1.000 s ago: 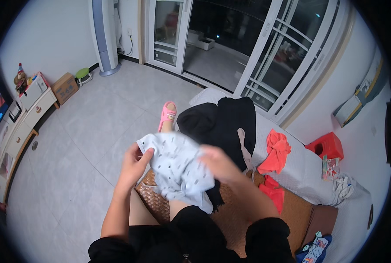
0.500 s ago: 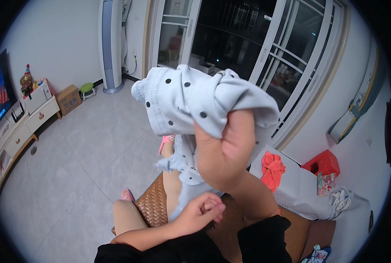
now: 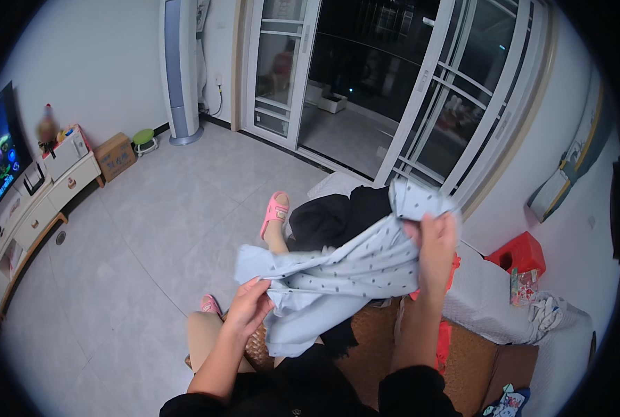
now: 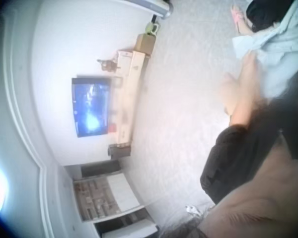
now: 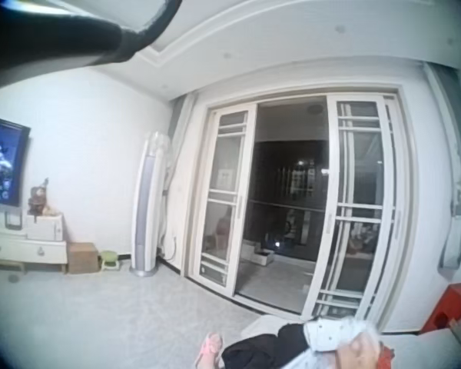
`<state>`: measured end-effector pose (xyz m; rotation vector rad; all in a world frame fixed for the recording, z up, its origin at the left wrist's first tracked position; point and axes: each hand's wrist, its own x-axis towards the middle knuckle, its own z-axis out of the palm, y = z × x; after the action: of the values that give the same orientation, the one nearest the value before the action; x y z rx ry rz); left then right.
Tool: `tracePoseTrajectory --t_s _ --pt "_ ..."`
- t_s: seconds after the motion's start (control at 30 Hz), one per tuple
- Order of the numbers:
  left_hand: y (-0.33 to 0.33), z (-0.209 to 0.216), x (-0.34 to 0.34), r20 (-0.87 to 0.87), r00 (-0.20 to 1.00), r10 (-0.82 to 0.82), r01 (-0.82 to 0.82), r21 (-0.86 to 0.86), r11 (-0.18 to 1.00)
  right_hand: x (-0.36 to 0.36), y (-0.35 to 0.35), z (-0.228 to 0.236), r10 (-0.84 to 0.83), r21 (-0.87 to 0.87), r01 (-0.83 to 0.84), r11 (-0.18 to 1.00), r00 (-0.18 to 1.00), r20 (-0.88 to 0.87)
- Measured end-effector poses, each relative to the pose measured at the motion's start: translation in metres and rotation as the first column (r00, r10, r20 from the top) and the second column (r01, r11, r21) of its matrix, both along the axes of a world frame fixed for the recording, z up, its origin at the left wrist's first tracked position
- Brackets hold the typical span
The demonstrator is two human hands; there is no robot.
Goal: The person sits on a woven mat on the floor and folds several pieces of clothing, including a red shirt, a light blue top, and a white polka-dotted garment. The person folds each item by hand and places them into a neat pile.
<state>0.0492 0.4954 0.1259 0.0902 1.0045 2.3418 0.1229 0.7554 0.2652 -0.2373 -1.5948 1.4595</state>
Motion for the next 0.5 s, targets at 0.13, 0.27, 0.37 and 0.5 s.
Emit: tracePoseTrajectory --t_s 0.13,0.27,0.37,0.5 --pt "0.014 -0.005 0.011 -0.04 0.993 -0.109 0.113 0.119 0.986 0.03 -0.002 -0.115 0.394 0.034 -0.436 0.9 0.842 0.368" --pt "0.052 0.011 0.05 -0.669 0.649 -0.363 0.031 -0.453 0.891 0.029 -0.066 -0.219 0.649 -0.33 -0.56 0.76 0.625 0.434" --pt "0.072 0.029 0.081 -0.871 0.242 -0.428 0.107 -0.415 0.904 0.016 -0.09 -0.255 0.617 -0.475 -0.433 0.766 0.703 0.354" --pt "0.068 0.015 0.106 -0.726 0.193 -0.66 0.547 -0.479 0.687 0.005 -0.103 -0.245 0.635 -0.548 -0.435 0.714 0.732 0.246"
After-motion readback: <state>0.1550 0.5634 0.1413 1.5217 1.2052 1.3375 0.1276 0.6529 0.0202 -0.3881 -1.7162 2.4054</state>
